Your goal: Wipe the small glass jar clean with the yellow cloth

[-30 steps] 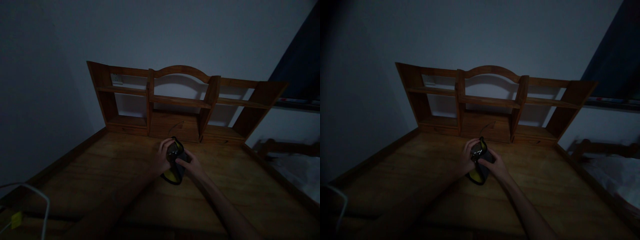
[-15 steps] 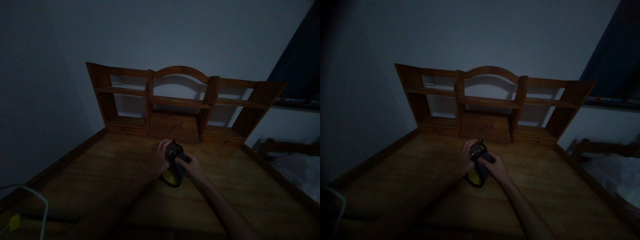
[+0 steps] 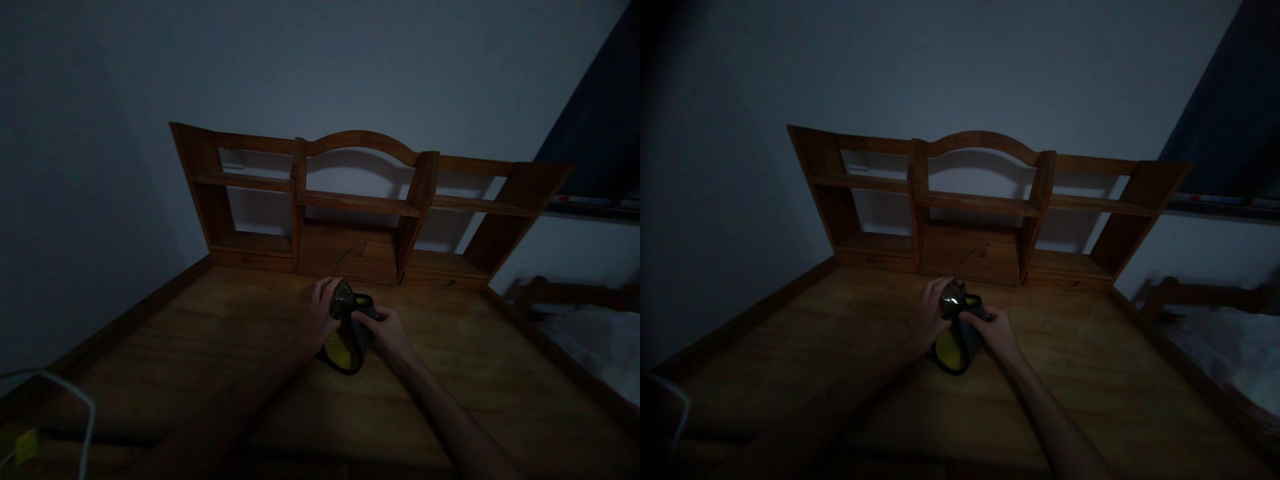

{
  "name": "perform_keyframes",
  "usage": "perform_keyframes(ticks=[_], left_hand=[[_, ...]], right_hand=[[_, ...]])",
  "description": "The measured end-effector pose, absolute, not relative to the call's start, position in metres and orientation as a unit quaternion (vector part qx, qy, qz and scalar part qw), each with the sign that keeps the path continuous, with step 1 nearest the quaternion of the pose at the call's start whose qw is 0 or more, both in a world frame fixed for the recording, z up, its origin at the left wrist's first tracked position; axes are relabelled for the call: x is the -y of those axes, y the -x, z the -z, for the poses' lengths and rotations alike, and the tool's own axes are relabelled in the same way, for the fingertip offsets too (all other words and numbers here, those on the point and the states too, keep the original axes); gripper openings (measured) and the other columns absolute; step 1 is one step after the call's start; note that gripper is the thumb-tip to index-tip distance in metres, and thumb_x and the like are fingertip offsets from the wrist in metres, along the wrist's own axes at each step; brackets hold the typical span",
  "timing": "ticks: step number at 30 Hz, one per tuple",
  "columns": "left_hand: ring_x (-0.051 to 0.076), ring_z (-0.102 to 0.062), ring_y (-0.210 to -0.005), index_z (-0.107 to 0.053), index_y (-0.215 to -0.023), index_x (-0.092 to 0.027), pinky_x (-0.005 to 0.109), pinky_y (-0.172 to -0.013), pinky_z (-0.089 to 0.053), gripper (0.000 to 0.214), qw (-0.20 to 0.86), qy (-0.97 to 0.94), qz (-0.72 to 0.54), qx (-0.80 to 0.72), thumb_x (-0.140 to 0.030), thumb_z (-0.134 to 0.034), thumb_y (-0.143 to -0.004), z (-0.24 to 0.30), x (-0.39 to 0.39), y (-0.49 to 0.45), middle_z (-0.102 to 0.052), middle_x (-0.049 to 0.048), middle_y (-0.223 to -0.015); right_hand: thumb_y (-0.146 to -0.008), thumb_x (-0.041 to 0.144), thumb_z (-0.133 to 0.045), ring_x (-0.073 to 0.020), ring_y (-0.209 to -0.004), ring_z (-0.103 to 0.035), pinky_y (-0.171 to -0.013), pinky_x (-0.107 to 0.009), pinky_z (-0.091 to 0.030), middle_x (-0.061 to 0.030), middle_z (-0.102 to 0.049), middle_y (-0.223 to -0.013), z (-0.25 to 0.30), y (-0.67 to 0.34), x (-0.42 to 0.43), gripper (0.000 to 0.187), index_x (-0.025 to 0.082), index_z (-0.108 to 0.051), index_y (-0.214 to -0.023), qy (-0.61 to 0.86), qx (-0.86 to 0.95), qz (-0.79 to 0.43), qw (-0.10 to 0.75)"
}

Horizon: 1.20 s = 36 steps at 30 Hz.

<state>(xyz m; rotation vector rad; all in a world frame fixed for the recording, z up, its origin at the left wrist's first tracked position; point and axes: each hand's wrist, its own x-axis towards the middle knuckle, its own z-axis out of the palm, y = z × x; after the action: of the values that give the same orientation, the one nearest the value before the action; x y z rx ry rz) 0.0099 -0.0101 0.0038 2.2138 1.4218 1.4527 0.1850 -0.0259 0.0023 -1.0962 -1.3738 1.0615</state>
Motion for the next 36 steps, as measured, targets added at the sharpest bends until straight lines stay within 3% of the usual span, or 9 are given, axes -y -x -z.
perform_keyframes(ticks=[13,21,36], left_hand=[[0.025,-0.051,-0.119,-0.035,-0.138,-0.031,0.037,-0.095,-0.048,0.082,0.096,-0.737,-0.462,-0.484,-0.011,-0.071,-0.067,-0.002,0.007,-0.008,-0.041,0.006,-0.134],[0.025,-0.053,-0.117,-0.032,-0.14,-0.033,0.034,-0.088,-0.051,0.084,0.09,-0.747,-0.419,-0.508,-0.01,-0.069,-0.068,-0.005,0.01,-0.008,-0.04,0.006,-0.136],[0.024,-0.054,-0.116,-0.033,-0.141,-0.034,0.034,-0.09,-0.05,0.073,0.096,-0.769,-0.405,-0.486,-0.011,-0.059,-0.076,-0.008,0.013,-0.008,-0.04,0.0059,-0.137]], right_hand=[[-0.063,0.046,-0.081,-0.0154,-0.055,-0.057,-0.051,-0.024,-0.041,-0.0032,-0.067,-0.066,0.008,-0.186,0.021,0.036,0.013,-0.074,-0.075,0.48,0.548,-0.414,0.546],[-0.066,0.044,-0.079,-0.0168,-0.062,-0.06,-0.057,-0.026,-0.045,-0.0037,-0.07,-0.074,0.001,-0.185,0.025,0.035,0.015,-0.075,-0.086,0.464,0.55,-0.415,0.557],[-0.062,0.041,-0.082,-0.0212,-0.077,-0.065,-0.069,-0.03,-0.052,-0.0045,-0.071,-0.086,-0.005,-0.183,0.028,0.04,0.018,-0.07,-0.093,0.425,0.564,-0.46,0.538]])
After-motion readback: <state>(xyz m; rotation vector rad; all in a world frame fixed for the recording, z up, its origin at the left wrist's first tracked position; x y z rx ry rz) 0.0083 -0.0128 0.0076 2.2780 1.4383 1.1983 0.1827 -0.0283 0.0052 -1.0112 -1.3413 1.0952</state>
